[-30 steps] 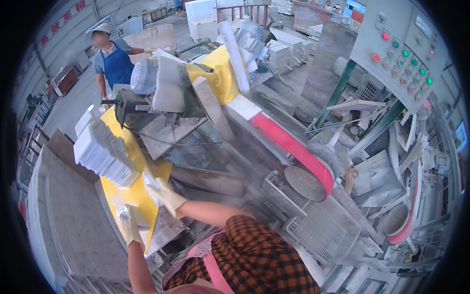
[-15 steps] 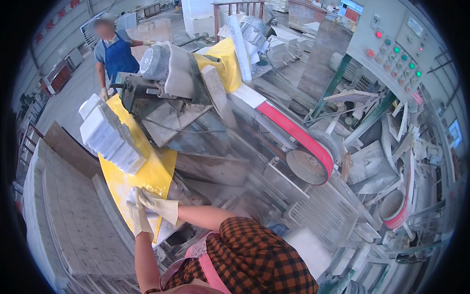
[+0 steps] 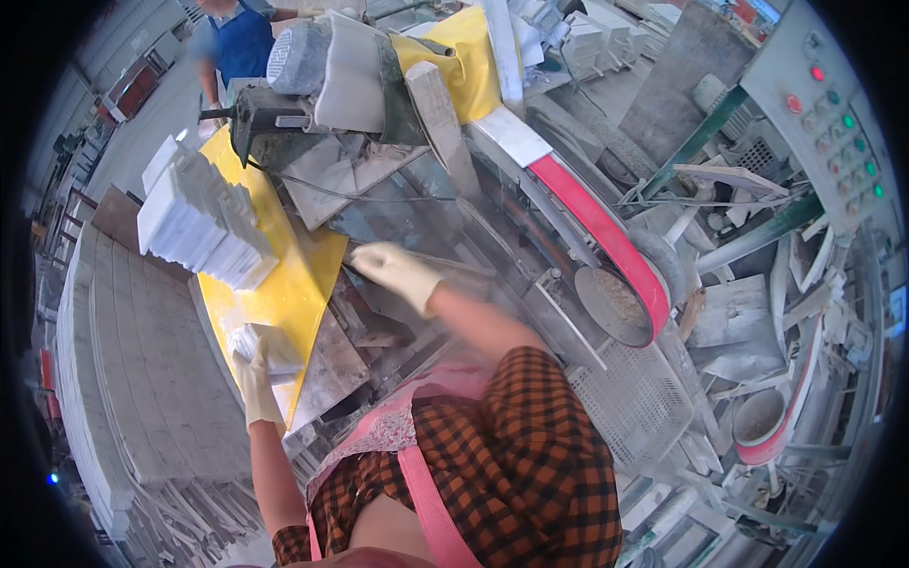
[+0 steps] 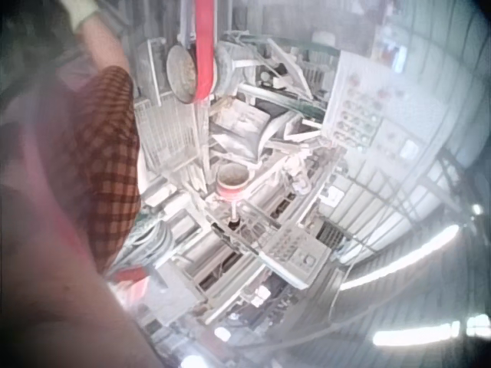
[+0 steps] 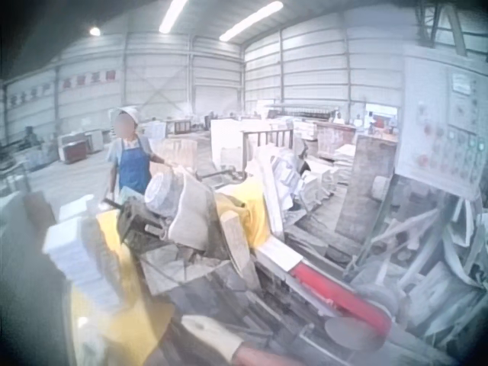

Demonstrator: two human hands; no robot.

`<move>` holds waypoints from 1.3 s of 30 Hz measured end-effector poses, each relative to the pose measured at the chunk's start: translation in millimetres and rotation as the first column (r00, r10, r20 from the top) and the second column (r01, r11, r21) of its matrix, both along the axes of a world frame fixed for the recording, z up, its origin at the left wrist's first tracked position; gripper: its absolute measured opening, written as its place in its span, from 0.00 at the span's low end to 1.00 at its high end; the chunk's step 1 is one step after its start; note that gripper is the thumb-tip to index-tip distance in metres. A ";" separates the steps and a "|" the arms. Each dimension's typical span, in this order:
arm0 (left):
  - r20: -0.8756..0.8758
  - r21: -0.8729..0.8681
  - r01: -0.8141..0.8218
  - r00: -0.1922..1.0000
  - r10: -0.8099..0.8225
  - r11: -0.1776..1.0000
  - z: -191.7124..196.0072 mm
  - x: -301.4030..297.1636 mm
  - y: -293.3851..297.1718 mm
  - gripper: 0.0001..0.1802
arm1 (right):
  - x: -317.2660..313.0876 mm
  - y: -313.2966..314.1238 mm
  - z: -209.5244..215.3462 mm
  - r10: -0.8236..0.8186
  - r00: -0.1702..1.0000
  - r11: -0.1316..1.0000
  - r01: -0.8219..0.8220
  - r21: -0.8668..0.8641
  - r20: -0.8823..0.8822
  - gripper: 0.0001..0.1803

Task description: The person repeatedly picks up white rectangular boards from a stack, places them on a yellow conveyor, and then stacks them onto a growing pile. The person also briefly picks up a long thin strip from the floor and places it on the conveyor.

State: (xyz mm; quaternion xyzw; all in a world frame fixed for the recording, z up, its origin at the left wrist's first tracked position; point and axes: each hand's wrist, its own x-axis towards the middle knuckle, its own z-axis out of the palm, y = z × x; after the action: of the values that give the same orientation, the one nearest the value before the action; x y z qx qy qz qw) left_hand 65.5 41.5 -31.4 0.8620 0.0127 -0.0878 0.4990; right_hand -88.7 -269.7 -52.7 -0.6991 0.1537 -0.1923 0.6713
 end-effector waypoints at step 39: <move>0.016 0.072 -0.164 0.986 0.163 0.984 -8.1 3.9 4.1 0.46 | -11.0 -374.3 -27.7 -0.787 0.616 0.251 0.284 -0.925 -0.025 0.46</move>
State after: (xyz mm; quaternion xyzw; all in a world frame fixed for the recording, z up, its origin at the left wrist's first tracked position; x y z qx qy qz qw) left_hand 69.4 45.6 -39.5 0.8762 0.0841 -0.0417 0.4727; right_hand -99.6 -644.0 -80.4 -0.8509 0.4398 -0.2832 0.0481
